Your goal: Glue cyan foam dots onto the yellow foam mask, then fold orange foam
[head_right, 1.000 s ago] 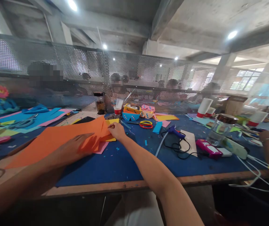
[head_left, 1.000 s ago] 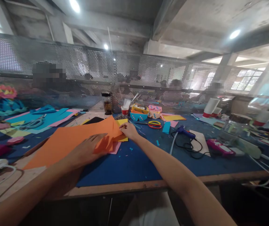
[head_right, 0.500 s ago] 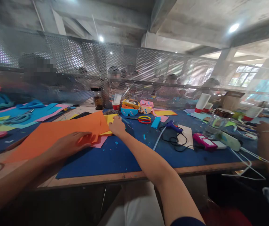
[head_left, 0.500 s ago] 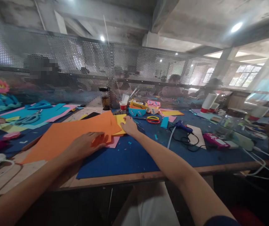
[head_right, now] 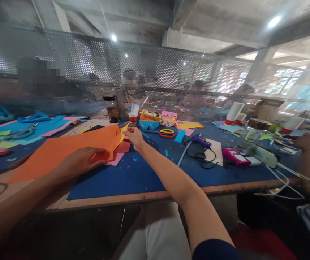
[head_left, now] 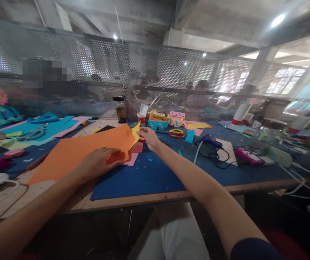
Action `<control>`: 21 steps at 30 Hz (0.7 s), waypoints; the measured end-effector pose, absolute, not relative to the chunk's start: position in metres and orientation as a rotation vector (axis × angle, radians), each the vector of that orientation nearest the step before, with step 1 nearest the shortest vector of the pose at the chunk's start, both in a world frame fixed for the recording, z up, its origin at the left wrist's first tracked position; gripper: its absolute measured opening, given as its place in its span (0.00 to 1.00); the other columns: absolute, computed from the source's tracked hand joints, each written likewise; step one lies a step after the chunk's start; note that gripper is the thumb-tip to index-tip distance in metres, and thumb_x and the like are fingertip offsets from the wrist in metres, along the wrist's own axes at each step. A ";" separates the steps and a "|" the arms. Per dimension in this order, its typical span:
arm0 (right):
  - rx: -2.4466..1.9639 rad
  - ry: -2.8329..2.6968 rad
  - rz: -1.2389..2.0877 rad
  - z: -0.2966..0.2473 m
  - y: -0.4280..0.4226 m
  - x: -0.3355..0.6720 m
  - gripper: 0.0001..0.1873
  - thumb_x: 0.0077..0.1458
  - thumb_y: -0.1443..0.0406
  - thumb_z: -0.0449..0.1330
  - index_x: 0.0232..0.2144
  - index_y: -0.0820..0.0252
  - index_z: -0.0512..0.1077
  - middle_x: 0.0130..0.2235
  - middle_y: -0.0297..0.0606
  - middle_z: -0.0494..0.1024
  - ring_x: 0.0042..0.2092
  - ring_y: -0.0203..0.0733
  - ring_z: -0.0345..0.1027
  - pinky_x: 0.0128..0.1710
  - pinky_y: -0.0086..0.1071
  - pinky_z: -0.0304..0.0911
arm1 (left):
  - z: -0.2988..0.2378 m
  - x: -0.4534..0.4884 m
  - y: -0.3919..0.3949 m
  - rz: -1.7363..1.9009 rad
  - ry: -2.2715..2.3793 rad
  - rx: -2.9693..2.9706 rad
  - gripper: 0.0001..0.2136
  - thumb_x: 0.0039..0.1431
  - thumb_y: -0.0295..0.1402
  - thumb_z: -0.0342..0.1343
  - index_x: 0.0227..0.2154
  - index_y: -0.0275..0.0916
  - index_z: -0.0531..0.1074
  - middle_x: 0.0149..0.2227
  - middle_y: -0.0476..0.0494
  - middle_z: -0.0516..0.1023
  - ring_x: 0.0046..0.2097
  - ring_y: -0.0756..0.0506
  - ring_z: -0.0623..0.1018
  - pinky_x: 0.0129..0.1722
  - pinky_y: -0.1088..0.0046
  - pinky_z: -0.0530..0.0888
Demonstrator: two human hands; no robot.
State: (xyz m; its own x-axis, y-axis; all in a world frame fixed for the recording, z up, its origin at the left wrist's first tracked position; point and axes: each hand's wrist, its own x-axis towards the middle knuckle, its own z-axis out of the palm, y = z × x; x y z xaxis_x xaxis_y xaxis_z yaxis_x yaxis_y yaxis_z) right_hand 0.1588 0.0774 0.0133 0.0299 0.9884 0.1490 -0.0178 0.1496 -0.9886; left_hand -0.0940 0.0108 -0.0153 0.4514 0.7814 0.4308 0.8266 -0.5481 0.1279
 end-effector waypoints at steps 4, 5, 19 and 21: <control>-1.035 -1.222 1.121 0.016 0.076 0.160 0.15 0.55 0.66 0.70 0.42 0.57 0.69 0.43 0.36 0.79 0.42 0.38 0.77 0.43 0.36 0.80 | -0.012 -0.091 0.008 -0.666 -1.464 -2.565 0.25 0.61 0.58 0.58 0.51 0.47 0.81 0.53 0.35 0.86 0.54 0.26 0.82 0.54 0.47 0.76; -1.032 -1.228 1.116 0.017 0.075 0.160 0.15 0.55 0.66 0.69 0.42 0.57 0.69 0.43 0.35 0.79 0.42 0.37 0.77 0.43 0.35 0.79 | -0.012 -0.090 0.007 -0.659 -1.464 -2.553 0.24 0.62 0.57 0.56 0.50 0.47 0.82 0.51 0.35 0.86 0.53 0.27 0.83 0.53 0.47 0.76; -1.255 -1.534 0.581 0.013 0.077 0.168 0.09 0.62 0.66 0.60 0.44 0.63 0.76 0.51 0.47 0.79 0.57 0.48 0.70 0.63 0.44 0.63 | -0.002 -0.087 -0.010 -0.961 -1.521 -2.325 0.16 0.67 0.47 0.49 0.41 0.46 0.78 0.46 0.39 0.86 0.51 0.32 0.82 0.51 0.55 0.76; -1.213 -1.638 0.494 0.020 0.073 0.168 0.12 0.61 0.70 0.58 0.46 0.63 0.77 0.54 0.48 0.79 0.61 0.49 0.67 0.67 0.44 0.58 | -0.002 -0.085 -0.012 -1.065 -1.492 -2.282 0.13 0.67 0.45 0.50 0.41 0.47 0.78 0.46 0.39 0.86 0.51 0.32 0.82 0.52 0.54 0.76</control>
